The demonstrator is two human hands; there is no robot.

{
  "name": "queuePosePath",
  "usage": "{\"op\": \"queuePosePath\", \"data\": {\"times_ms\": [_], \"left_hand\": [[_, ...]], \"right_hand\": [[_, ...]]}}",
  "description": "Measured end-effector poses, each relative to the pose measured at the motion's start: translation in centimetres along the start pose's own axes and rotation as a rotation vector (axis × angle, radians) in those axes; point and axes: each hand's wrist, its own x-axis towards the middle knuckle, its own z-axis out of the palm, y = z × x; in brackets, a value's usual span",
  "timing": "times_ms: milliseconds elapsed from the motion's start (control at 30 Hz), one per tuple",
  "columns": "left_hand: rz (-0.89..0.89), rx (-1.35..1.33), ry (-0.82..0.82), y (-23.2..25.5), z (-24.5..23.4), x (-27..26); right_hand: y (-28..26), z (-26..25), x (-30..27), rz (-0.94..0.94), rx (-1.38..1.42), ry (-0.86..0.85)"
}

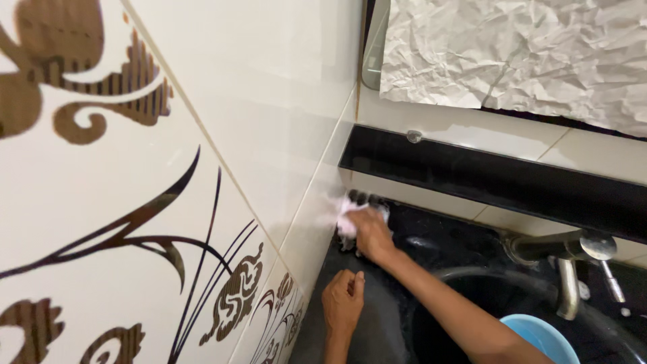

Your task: The person wipes the black granite sink counter and the surrounding tiled wall with a cloth, then applies a soapy solution from a blue scoop and continues scrubbing the surface.

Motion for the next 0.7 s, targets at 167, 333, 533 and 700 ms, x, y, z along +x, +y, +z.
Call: {"op": "queuePosePath", "data": {"times_ms": [167,333,533,700], "left_hand": [[0.029,0.001,0.005,-0.3,0.1,-0.1],[0.009,-0.004,0.016,-0.2,0.2,0.0],[0.019,0.028,0.004,-0.2,0.5,0.0],[0.027,0.058,-0.004,-0.3,0.5,0.0]], "right_hand": [[-1.5,-1.5,-1.3,-0.088,0.000,-0.083],[2.1,-0.4,3.6,0.029,-0.217,-0.062],[4.0,0.3,3.7,-0.027,-0.159,0.120],[5.0,-2.6,-1.0,0.224,-0.278,0.143]]}}
